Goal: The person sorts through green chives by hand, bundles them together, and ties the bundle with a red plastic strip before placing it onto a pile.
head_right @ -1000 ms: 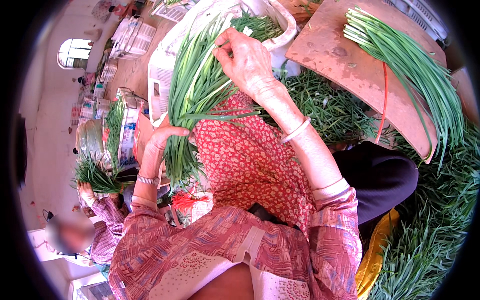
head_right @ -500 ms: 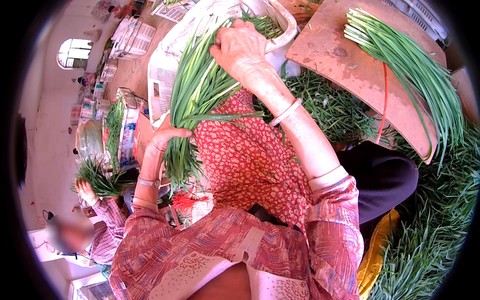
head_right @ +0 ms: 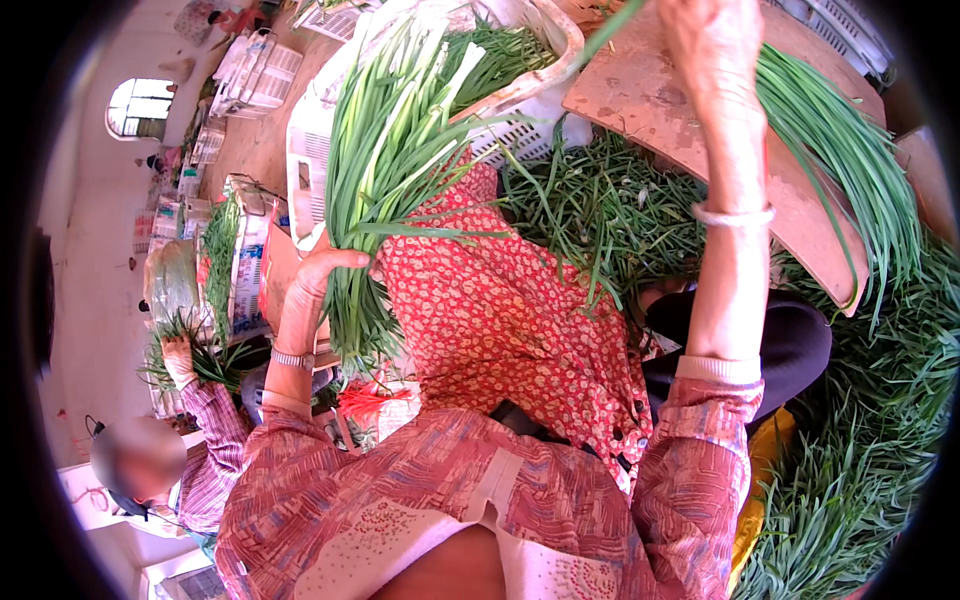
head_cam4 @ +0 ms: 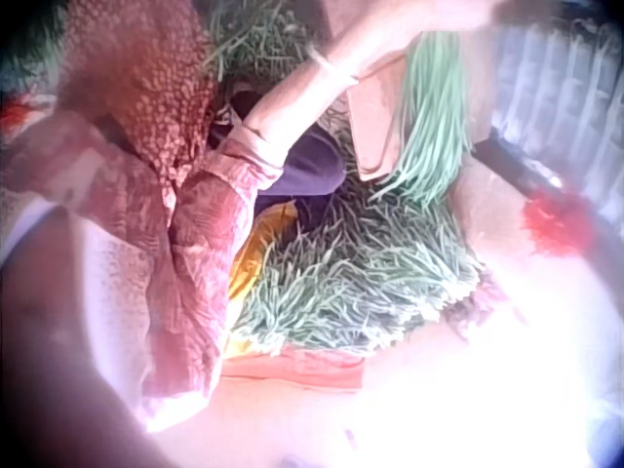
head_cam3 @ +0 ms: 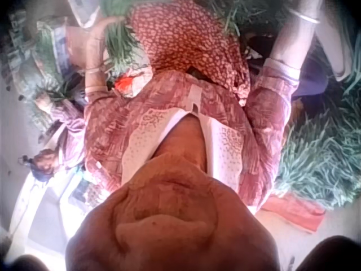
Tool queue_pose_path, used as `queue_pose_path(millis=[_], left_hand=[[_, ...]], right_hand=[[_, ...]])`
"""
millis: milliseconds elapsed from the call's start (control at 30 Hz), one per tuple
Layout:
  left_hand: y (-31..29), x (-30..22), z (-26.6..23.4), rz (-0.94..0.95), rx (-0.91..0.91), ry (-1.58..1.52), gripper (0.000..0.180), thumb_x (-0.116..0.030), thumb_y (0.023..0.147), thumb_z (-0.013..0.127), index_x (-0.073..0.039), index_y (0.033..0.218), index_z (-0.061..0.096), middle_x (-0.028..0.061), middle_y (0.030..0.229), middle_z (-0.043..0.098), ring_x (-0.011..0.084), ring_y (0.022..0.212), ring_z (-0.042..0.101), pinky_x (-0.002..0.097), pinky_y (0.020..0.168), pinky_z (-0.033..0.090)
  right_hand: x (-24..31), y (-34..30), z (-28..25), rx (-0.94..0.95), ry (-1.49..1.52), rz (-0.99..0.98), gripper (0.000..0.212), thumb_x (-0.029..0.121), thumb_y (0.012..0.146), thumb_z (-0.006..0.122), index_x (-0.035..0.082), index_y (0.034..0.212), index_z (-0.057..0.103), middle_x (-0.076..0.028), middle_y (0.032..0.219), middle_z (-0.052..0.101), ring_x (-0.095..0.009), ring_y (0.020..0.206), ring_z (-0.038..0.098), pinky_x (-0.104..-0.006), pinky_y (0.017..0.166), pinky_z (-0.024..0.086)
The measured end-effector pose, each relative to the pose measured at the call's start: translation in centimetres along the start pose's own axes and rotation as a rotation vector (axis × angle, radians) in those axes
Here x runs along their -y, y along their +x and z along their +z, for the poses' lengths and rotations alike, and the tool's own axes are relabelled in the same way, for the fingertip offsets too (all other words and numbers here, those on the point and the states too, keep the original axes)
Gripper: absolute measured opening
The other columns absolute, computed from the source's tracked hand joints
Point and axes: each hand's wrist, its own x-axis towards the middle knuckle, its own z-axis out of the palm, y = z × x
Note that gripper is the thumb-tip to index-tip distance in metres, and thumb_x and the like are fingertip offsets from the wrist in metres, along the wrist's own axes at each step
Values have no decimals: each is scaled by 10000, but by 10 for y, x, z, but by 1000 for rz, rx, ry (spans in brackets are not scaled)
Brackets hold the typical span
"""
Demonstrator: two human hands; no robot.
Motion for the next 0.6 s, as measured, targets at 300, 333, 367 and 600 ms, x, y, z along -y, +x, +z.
queue_pose_path(millis=[300,333,367,600], left_hand=[[-9,-2,-5,-41,64,-19,641,-51,685,755,2,1283,529,105,1058,673,220,918,642,348,823,505],[-12,-3,-6,-50,62,-18,646,-55,686,757,2,1286,524,109,1057,675,225,919,649,354,817,518],[-10,-2,-6,-55,71,-19,652,-58,687,759,1,1290,520,112,1057,677,230,920,656,360,811,531],[-16,-11,2,-71,-32,49,794,-65,652,781,-21,1382,472,80,1224,640,206,1141,575,337,1019,404]], right_hand=[[92,-83,35,520,362,-124,209,285,914,622,120,998,720,-143,858,709,-317,841,689,-413,751,541],[100,-89,48,528,413,-92,203,268,908,626,107,991,717,-139,850,712,-317,817,691,-417,743,540],[104,-93,59,533,452,-60,197,251,901,629,94,985,714,-135,842,714,-317,793,693,-421,736,539],[118,-111,101,433,640,130,237,206,922,652,4,1045,661,-79,795,692,-126,733,665,-282,685,527]])
